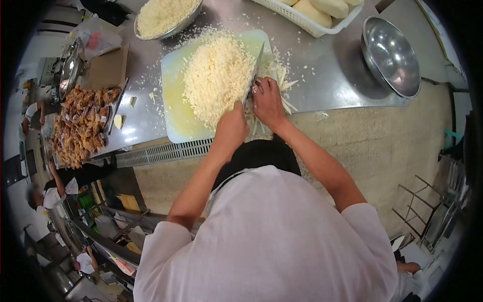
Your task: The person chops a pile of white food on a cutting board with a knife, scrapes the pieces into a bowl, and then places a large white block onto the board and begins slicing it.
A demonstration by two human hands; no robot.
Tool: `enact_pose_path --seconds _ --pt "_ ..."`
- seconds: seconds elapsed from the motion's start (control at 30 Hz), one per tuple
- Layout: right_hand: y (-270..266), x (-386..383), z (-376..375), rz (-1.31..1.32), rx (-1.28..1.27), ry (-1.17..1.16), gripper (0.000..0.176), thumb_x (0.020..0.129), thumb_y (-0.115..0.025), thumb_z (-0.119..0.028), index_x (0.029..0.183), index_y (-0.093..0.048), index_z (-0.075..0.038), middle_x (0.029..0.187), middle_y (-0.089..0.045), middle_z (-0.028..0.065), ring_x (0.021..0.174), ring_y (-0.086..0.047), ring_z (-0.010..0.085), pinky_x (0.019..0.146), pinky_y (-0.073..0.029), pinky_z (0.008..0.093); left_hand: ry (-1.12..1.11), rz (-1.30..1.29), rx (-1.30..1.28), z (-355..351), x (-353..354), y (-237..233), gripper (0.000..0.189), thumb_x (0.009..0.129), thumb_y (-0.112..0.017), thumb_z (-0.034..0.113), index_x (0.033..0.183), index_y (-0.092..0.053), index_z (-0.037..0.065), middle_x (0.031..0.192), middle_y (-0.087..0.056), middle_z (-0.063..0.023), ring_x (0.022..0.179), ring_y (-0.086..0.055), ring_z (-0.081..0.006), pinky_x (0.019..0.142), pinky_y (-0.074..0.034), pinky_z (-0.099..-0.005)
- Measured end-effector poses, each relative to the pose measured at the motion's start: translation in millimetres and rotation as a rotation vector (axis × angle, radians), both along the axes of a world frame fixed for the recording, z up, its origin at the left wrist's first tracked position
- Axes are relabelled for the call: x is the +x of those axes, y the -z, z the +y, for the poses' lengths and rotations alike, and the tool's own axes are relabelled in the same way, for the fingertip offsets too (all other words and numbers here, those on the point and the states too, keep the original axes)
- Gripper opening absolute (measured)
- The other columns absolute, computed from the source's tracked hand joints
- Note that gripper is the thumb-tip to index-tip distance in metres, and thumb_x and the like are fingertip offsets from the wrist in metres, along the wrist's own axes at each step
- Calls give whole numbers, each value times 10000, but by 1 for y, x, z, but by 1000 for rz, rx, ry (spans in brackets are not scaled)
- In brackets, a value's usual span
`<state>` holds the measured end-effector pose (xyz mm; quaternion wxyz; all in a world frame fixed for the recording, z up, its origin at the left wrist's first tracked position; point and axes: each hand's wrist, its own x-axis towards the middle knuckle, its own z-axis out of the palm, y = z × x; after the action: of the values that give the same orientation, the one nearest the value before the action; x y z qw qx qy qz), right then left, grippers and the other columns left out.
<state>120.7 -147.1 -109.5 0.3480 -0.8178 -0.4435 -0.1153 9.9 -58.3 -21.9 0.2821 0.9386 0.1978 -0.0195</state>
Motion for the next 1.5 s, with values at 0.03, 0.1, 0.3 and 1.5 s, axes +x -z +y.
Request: enact_pose_path --seconds 0.03,0.1,0.3,1.5 --pt "-1 -1 -1 3 16 -11 232 747 -571 -33 970 -571 27 1097 -503 176 1061 -455 373 891 -410 457 13 -54 20 3 8 5 161 762 -513 -31 911 -475 -79 678 -569 -326 685 -587 -478 630 -453 -536" --pt "-1 1 -2 -6 2 -14 230 738 -570 -9 963 -564 36 1083 -505 183 1044 -457 378 890 -410 452 -23 43 -23 1 -2 -21 180 754 -517 -33 922 -472 -80 685 -569 -330 695 -586 -480 637 -453 -536" --pt "2 0 -1 19 22 -7 236 738 -571 -13 970 -568 30 1088 -511 185 1043 -460 382 883 -416 451 -48 -31 -26 -8 2 2 171 773 -508 -20 923 -467 -89 688 -566 -334 692 -578 -489 647 -452 -543" --pt "-6 14 -21 169 138 -167 289 754 -622 -88 1013 -566 27 1111 -524 192 1078 -459 379 937 -390 454 -76 -9 -24 11 9 -6 168 786 -528 -6 920 -455 -74 649 -562 -323 661 -583 -489 604 -447 -547"
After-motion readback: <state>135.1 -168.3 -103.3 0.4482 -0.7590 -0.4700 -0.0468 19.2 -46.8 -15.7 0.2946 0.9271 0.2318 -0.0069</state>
